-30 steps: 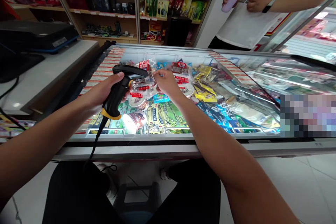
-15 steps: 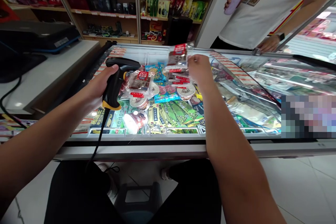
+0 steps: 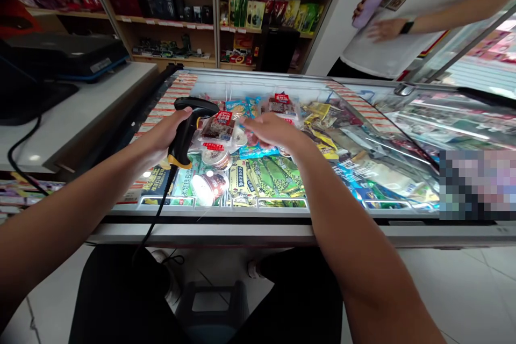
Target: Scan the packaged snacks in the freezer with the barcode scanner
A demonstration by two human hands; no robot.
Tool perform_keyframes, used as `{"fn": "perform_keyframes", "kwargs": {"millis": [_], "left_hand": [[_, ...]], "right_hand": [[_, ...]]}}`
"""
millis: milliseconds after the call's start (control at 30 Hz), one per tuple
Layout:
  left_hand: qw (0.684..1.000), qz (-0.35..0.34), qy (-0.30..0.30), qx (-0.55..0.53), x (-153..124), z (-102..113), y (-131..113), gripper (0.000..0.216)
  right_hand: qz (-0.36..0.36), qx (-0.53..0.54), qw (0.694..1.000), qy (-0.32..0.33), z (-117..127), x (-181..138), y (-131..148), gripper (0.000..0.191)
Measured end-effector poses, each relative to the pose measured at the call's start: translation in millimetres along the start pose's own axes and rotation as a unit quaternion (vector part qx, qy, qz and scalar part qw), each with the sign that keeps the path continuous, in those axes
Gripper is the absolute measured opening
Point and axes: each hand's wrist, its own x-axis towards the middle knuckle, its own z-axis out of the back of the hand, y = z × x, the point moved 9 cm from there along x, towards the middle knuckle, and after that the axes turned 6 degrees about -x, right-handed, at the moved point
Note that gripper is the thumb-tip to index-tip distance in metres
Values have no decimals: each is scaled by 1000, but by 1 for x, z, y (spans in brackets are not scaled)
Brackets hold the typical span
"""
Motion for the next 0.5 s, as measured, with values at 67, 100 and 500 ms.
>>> {"fn": "perform_keyframes", "kwargs": {"millis": [67, 100, 500], "left_hand": [[1000, 0, 1, -6, -1, -1, 0, 56], [1000, -2, 2, -9, -2, -1, -1, 57], [999, -15, 46, 5, -25, -20, -13, 48]], "right_hand": [[7, 22, 999, 36, -23, 0, 5, 44], [15, 36, 999, 32, -29, 1, 6, 44], [72, 239, 965, -79, -21, 26, -1, 31]]}}
